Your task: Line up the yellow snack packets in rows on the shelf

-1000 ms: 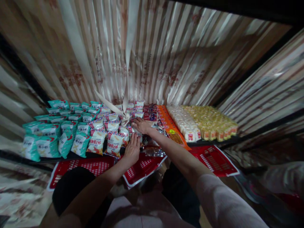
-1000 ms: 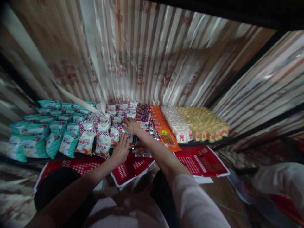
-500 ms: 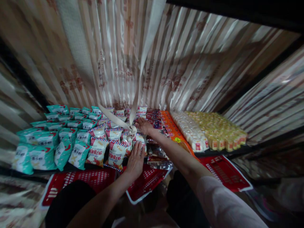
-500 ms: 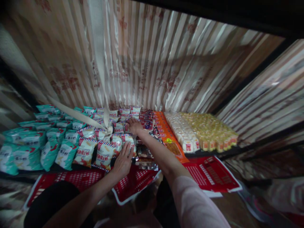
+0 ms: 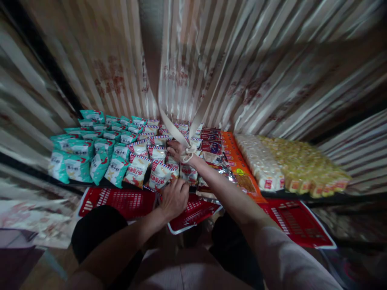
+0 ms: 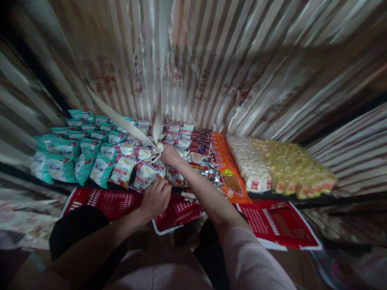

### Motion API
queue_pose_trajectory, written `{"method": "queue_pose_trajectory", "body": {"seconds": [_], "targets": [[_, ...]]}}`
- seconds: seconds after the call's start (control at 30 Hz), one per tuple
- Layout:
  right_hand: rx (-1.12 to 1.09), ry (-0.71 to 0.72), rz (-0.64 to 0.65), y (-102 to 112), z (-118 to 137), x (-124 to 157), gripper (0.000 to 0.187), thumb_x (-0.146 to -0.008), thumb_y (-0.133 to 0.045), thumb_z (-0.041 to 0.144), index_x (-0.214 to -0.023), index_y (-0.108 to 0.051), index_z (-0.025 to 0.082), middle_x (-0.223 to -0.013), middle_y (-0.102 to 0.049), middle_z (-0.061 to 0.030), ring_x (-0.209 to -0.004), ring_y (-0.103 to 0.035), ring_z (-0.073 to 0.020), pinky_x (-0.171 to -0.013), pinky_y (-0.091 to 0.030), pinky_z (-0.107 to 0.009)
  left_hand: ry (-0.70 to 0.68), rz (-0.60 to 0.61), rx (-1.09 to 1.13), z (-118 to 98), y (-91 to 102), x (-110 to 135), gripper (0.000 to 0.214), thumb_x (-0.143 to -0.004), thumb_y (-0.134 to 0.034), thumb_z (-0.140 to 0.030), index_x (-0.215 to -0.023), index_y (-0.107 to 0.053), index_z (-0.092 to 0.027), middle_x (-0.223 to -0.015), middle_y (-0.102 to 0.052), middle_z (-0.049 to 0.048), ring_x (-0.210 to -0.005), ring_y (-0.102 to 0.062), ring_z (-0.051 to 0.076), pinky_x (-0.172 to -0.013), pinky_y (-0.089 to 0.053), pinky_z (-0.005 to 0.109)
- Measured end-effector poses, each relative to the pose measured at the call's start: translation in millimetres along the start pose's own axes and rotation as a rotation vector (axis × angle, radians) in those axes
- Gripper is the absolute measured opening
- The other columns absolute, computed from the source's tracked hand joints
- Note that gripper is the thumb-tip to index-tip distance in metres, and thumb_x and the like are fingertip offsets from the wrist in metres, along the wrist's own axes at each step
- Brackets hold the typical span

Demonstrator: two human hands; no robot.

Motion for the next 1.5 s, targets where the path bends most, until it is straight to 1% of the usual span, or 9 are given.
{"method": "queue_pose_trajectory", "body": {"seconds": [0.13, 0.27, 0.4, 0.63, 0.77, 0.9, 1.07, 1.23, 1.5], "targets": [[-0.017, -0.030, -0.080, 6, 22, 31, 0.030, -0.092, -0.041, 0.032, -0.108, -0.062, 0.017, -0.096, -0.068, -0.0075, -0.090, -0.062, -0.0175, -0.076, -0.044, -0.024, 0.173, -0.057, -0.103, 33, 20.4, 13, 0.020, -0.090, -0.037, -0.021, -0.089, -0.057, -0.019, -0.086, -0.060, 0.0051, -0.081, -0.057, 0.018, -0.071, -0.046, 0.030], [0.038, -0.135, -0.106, 10, 32, 66, 0.033, -0.090, -0.044, 0.037, -0.115, -0.059, 0.019, -0.100, -0.068, -0.0077, -0.087, -0.063, -0.0189, -0.072, -0.044, -0.026, 0.307, 0.060, -0.191, 59, 19.6, 31, 0.018, -0.089, -0.040, -0.024, -0.093, -0.056, -0.018, -0.093, -0.061, 0.0069, -0.084, -0.059, 0.020, -0.068, -0.045, 0.029], [0.047, -0.199, -0.001, -11, 36, 85, 0.045, -0.086, -0.053, 0.040, -0.126, -0.050, 0.020, -0.109, -0.065, -0.0101, -0.089, -0.064, -0.0205, -0.073, -0.046, -0.027, 0.420, 0.192, -0.208, 73, 15.6, 46, 0.022, -0.088, -0.044, -0.027, -0.104, -0.053, -0.015, -0.105, -0.058, 0.0101, -0.088, -0.060, 0.020, -0.065, -0.046, 0.027], [-0.106, -0.224, -0.020, -45, 39, 71, 0.039, -0.081, -0.060, 0.028, -0.118, -0.055, 0.016, -0.096, -0.068, -0.0080, -0.085, -0.063, -0.0174, -0.074, -0.046, -0.026, 0.488, 0.223, -0.175, 93, 7.8, 61, 0.021, -0.088, -0.047, -0.031, -0.103, -0.051, -0.016, -0.105, -0.054, 0.0082, -0.085, -0.060, 0.018, -0.059, -0.046, 0.024], [-0.130, -0.243, -0.080, -42, 36, 59, 0.030, -0.080, -0.060, 0.029, -0.109, -0.060, 0.017, -0.098, -0.066, -0.0074, -0.082, -0.062, -0.0167, -0.072, -0.046, -0.026, 0.497, 0.145, -0.123, 106, 8.0, 67, 0.019, -0.089, -0.044, -0.032, -0.100, -0.052, -0.018, -0.103, -0.054, 0.0070, -0.091, -0.058, 0.018, -0.062, -0.047, 0.024], [-0.126, -0.222, -0.103, -39, 34, 52, 0.030, -0.079, -0.062, 0.027, -0.107, -0.060, 0.019, -0.101, -0.065, -0.0070, -0.082, -0.061, -0.0162, -0.075, -0.046, -0.027, 0.554, 0.080, -0.131, 121, 21.6, 67, 0.018, -0.090, -0.042, -0.029, -0.098, -0.054, -0.019, -0.102, -0.054, 0.0070, -0.092, -0.057, 0.019, -0.066, -0.048, 0.025], [-0.182, -0.162, -0.151, -45, 33, 52, 0.030, -0.079, -0.060, 0.025, -0.108, -0.060, 0.017, -0.097, -0.063, -0.0064, -0.083, -0.058, -0.0160, -0.077, -0.045, -0.027, 0.623, -0.027, -0.221, 141, 41.9, 65, 0.037, -0.084, -0.053, -0.031, -0.117, -0.045, -0.019, -0.122, -0.044, 0.0123, -0.102, -0.054, 0.024, -0.071, -0.050, 0.029], [-0.280, -0.168, -0.172, -51, 35, 54, 0.029, -0.079, -0.056, 0.023, -0.108, -0.058, 0.018, -0.091, -0.062, -0.0040, -0.074, -0.056, -0.0139, -0.072, -0.045, -0.026, 0.665, 0.022, -0.214, 154, 37.5, 66, 0.034, -0.083, -0.052, -0.028, -0.114, -0.044, -0.017, -0.121, -0.044, 0.0129, -0.091, -0.060, 0.021, -0.067, -0.049, 0.028], [-0.438, -0.156, -0.197, -57, 37, 43, 0.030, -0.080, -0.052, 0.030, -0.107, -0.057, 0.018, -0.082, -0.059, 0.0001, -0.070, -0.054, -0.0125, -0.068, -0.045, -0.024, 0.702, -0.038, -0.127, 164, 34.5, 67, 0.024, -0.086, -0.042, -0.026, -0.105, -0.047, -0.011, -0.103, -0.055, 0.0141, -0.086, -0.060, 0.023, -0.064, -0.047, 0.029]]}}
Point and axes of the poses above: each hand's wrist, its own x-axis away from the middle knuckle, its own y-axis out of the back of the hand, z = x × y, the point moved 7 cm from there along -x, towards the middle knuckle
